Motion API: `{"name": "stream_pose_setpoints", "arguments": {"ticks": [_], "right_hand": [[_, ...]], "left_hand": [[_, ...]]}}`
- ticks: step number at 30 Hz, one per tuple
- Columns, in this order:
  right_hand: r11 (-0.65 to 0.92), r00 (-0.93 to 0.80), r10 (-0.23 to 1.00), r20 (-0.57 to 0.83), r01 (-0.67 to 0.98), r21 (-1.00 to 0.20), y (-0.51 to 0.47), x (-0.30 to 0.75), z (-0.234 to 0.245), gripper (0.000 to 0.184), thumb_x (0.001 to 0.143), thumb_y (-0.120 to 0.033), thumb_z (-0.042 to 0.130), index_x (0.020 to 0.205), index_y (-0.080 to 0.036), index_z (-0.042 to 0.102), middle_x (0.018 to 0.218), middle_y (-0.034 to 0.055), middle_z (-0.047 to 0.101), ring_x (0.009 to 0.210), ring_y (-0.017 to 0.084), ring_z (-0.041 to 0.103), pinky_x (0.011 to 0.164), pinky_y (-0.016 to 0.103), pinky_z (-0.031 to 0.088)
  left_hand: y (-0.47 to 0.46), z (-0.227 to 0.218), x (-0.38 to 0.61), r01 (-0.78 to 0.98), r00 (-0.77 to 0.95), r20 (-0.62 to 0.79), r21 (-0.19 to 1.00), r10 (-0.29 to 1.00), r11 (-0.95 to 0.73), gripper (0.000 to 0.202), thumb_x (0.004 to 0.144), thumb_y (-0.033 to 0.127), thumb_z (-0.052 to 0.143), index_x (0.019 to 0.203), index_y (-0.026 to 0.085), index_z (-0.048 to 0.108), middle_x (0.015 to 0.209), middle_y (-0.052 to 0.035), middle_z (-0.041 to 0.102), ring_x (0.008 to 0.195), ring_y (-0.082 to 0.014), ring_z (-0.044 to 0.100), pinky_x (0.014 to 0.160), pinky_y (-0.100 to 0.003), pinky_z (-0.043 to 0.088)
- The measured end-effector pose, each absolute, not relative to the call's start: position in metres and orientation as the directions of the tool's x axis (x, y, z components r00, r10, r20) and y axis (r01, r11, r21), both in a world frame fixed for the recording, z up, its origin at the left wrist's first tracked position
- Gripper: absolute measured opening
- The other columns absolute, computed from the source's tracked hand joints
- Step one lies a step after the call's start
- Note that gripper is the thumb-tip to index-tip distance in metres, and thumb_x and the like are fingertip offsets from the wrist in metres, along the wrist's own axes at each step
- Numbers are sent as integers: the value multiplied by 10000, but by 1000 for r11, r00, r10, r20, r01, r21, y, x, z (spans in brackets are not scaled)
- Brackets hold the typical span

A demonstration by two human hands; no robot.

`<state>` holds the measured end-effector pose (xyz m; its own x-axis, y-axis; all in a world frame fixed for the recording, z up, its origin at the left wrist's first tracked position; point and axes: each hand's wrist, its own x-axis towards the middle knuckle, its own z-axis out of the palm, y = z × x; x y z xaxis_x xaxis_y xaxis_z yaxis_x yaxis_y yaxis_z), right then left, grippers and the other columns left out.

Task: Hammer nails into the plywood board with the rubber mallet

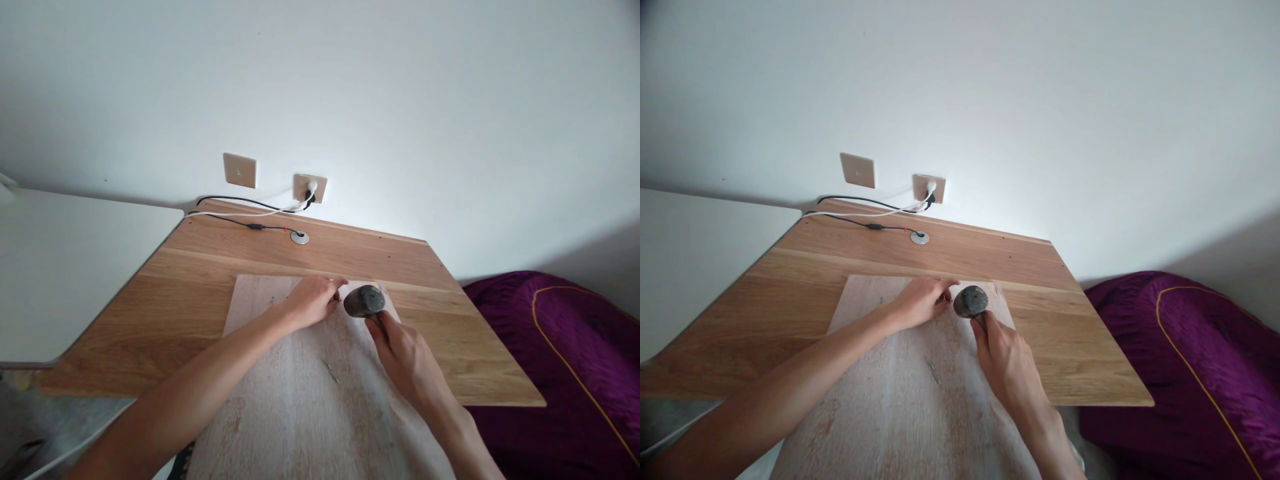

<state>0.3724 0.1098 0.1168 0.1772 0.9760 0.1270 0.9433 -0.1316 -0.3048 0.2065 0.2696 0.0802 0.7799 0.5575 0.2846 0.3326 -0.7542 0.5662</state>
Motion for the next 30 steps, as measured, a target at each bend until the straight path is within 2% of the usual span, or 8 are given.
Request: {"name": "stream_pose_setpoints", "arguments": {"ticks": [3,9,12,15,18,23,27,30], "right_hand": [[-175,229,961,156,938,-300,95,387,109,330,1072,-428,365,1009,-237,627,774,81,766,684,281,750,574,311,387],[-242,284,945,165,942,-233,75,401,86,401,1094,-420,305,1068,-197,638,733,91,755,615,267,727,541,310,381],[-237,274,941,199,953,-190,74,397,82,400,1107,-403,300,1092,-185,635,744,89,750,600,246,712,527,299,358],[-240,266,943,201,960,-144,74,394,84,367,1111,-381,329,1071,-179,633,735,82,736,587,229,697,522,294,340],[-256,275,944,184,959,-121,73,393,86,328,1111,-347,357,1059,-172,629,724,74,726,585,219,692,527,293,337],[-266,280,951,134,957,-112,73,391,88,290,1113,-315,377,1109,-164,625,772,77,743,618,213,699,540,294,328],[-323,334,939,77,938,-124,76,388,92,232,1102,-286,427,1156,-162,614,803,80,756,658,224,714,552,292,319],[-344,354,934,47,929,-138,77,387,96,246,1108,-287,404,1167,-164,608,802,83,756,665,232,718,551,295,306]], "left_hand": [[271,78,208,323,790,305,531,532,-783,414,871,76,638,1270,178,686,962,-73,798,939,-244,752,860,-338,565],[266,97,203,321,788,371,435,492,-841,190,907,196,693,1094,170,712,1015,-75,780,998,-263,717,919,-392,535],[250,115,189,204,875,370,302,312,-931,159,929,130,624,1058,182,701,940,-55,757,940,-227,705,879,-359,521],[225,127,169,40,971,227,142,72,-989,170,895,60,621,989,187,685,830,-33,730,835,-215,696,823,-356,509],[202,127,154,-11,985,172,61,0,-998,172,858,40,657,922,199,664,816,-22,725,796,-210,688,782,-353,499],[190,113,152,-17,968,248,-105,-43,-994,122,881,76,674,848,193,661,772,-22,693,763,-211,652,760,-367,496],[207,109,168,6,943,332,-44,-9,-999,83,902,116,698,872,192,685,800,-15,675,835,-208,646,804,-358,490],[230,110,192,117,898,405,154,171,-981,102,908,110,680,931,197,728,875,-25,715,887,-199,665,852,-345,496]]}}
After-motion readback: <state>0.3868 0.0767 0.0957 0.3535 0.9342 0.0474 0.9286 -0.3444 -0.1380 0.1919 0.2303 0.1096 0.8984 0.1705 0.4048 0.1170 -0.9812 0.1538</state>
